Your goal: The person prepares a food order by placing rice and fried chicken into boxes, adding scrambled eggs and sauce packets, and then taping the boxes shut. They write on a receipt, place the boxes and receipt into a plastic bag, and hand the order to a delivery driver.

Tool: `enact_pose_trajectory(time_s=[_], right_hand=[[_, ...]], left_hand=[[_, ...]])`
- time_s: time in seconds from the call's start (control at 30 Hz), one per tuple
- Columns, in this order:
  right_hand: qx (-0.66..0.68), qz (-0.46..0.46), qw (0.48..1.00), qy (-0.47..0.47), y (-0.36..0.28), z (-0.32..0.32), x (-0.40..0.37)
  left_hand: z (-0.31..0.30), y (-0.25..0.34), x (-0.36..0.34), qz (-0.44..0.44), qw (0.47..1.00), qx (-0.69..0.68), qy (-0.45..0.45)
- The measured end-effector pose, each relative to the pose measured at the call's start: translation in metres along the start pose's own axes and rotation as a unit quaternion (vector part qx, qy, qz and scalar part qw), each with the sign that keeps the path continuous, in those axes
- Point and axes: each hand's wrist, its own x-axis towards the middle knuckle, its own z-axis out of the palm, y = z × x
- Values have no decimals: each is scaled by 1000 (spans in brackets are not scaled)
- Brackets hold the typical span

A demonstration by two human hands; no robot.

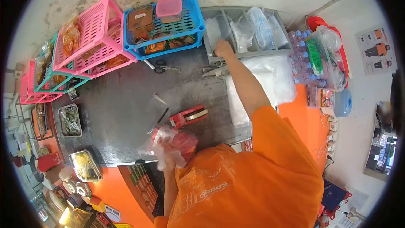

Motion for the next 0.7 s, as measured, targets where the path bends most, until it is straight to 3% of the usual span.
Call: enact_pose_trajectory(time_s=[0.07,0.13,0.2,0.23,0.4,0.47,0.53,0.7], right_hand=[[-17,64,997,-47,0,10,6],[-8,52,998,-39,-2,6,3],[5,49,998,-34,0,4,-7],[-9,60,997,-46,-4,2,-6],[-4,66,996,-58,0,-2,-1],[-93,-58,994,-7,8,-9,-3],[-89,-75,993,21,24,-5,3],[-76,-173,975,116,35,-26,-14]], left_hand=[[-3,4,-2,-87,992,-17,88],[1,9,3,-68,992,-52,97],[4,28,3,-118,990,10,81],[8,34,8,-55,995,77,41],[12,41,14,-6,999,48,-15],[10,35,14,0,1000,22,-12],[5,32,12,-68,997,-23,0],[-7,35,19,-44,996,-17,-70]])
